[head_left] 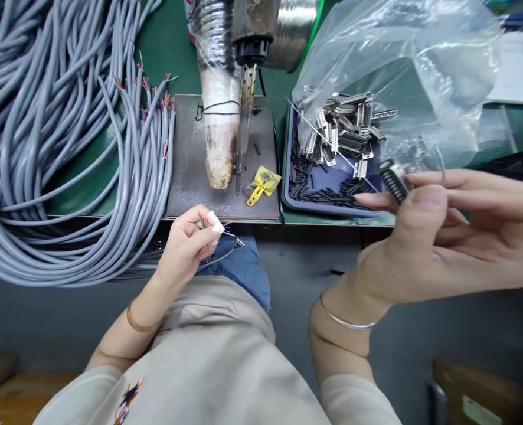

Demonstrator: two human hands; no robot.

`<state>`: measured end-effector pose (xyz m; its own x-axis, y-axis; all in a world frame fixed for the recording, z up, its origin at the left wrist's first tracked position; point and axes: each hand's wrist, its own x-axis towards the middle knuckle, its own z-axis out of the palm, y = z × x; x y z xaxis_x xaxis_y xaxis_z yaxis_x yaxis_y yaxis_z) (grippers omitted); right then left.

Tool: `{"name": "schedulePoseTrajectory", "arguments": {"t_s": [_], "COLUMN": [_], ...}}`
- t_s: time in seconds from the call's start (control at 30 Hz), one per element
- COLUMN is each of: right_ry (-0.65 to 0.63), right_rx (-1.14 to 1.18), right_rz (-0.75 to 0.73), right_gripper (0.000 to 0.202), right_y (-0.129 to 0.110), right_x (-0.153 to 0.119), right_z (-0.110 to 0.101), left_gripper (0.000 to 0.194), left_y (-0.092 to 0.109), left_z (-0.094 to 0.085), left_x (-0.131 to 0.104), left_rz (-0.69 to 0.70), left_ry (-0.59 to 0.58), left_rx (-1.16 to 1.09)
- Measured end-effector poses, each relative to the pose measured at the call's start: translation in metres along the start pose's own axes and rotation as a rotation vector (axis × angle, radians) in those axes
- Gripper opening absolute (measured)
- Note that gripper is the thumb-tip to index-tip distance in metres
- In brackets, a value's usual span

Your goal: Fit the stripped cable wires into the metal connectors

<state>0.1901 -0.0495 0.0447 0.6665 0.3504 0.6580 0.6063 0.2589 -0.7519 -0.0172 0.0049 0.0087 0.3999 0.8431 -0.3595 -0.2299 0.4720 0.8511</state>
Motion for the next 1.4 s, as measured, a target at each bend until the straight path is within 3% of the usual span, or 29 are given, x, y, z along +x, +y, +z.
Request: {"name": "schedulePoseTrajectory", "arguments": {"t_s": [0.13, 0.4, 0.5, 0.67, 0.83, 1.1, 1.4], "right_ry": [-0.020, -0.471, -0.549, -0.567, -0.525, -0.648, -0.629], "right_rx": [0.004, 0.169, 0.143, 0.010, -0.023, 0.042, 0.034], "right_rz": [0.005, 0.220, 0.240, 0.080, -0.171, 0.010, -0.069], "right_gripper": [0.008, 0.019, 0.016, 0.009, 0.024, 0.011, 0.015], "right_y": [-0.014, -0.009, -0.002, 0.002, 0.010, 0.030, 0.028], "right_x": [-0.020, -0.045, -0.052, -0.062, -0.071, -0.082, -0.070], "right_z": [0.009, 0.001, 0.001, 0.007, 0.010, 0.011, 0.020], "left_gripper": [0.032, 0.032, 0.033, 0.036, 0.034, 0.020, 0.020], "left_y": [-0.001, -0.005, -0.006, -0.008, -0.007, -0.008, -0.001], "left_z": [0.002, 0.003, 0.003, 0.003, 0.003, 0.002, 0.013], "left_x": [0.003, 0.004, 0.004, 0.004, 0.005, 0.013, 0.017], "left_rz": [0.032, 0.034, 0.048, 0.054, 0.079, 0.066, 0.121], "left_ry": [0.017, -0.024, -0.039, -0.055, -0.041, 0.010, 0.064], "left_rx": [0.016, 0.042, 0.027, 0.013, -0.016, 0.057, 0.072]}}
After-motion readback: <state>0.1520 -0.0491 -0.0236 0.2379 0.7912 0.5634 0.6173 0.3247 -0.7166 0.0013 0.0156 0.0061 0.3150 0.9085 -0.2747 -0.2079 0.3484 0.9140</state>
